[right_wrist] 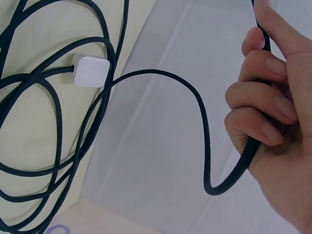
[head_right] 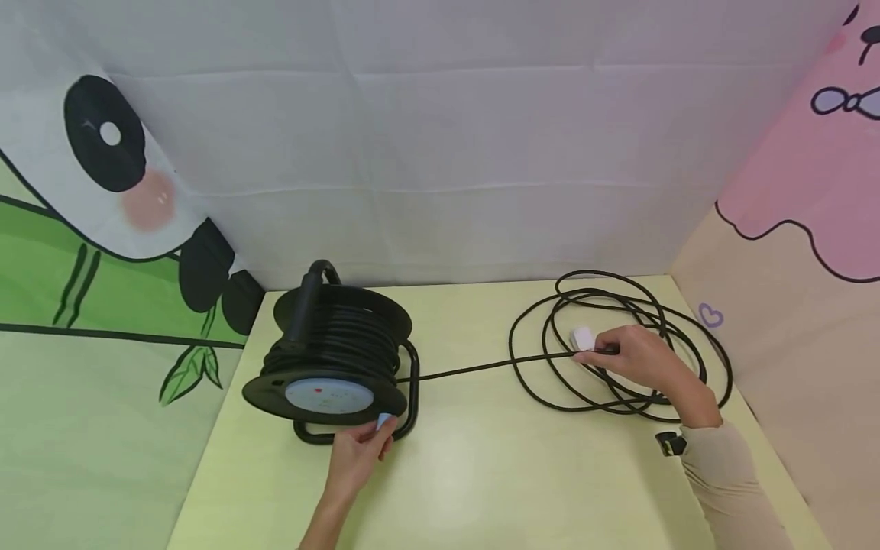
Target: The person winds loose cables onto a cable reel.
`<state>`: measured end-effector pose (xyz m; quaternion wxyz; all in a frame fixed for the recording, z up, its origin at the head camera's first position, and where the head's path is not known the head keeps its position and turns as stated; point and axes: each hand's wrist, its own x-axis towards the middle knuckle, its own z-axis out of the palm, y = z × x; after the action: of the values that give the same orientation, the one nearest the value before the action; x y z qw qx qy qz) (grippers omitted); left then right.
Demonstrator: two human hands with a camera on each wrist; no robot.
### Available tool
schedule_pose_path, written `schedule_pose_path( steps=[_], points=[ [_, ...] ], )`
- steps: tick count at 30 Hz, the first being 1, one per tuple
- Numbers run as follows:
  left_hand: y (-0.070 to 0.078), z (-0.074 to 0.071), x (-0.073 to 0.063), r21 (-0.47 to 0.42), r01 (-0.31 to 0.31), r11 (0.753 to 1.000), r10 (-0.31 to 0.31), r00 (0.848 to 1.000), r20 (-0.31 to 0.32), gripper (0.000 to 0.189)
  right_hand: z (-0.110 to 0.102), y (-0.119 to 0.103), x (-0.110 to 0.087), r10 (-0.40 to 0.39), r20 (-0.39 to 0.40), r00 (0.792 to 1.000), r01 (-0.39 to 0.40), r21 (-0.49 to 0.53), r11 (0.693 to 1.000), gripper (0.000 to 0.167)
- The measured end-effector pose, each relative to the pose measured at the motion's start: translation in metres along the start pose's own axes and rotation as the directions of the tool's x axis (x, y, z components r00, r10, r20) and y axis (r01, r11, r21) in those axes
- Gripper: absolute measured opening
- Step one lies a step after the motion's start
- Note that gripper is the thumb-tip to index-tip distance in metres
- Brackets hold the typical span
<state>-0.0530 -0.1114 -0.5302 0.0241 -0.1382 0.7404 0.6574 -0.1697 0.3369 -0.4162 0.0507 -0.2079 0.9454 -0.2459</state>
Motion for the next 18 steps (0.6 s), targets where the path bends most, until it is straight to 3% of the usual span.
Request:
schedule_pose_path(
  steps=[11,18],
  points=[
    [-0.018,-0.028,0.003,0.074,-0.011,0.997,0.015,0.998,-0.063,0.03,-0.005,0.002,-0.007,0.022,0.02,1.0,-0.022,-0.001,1.0,0.025],
    [-0.02,-0.051,0.004,0.064,0.05,0.997,-0.042,0.992,-0.119,0.03,-0.007,0.007,-0.009,0.031,-0.045,0.999,-0.033,-0.054,0.998,0.033]
  ],
)
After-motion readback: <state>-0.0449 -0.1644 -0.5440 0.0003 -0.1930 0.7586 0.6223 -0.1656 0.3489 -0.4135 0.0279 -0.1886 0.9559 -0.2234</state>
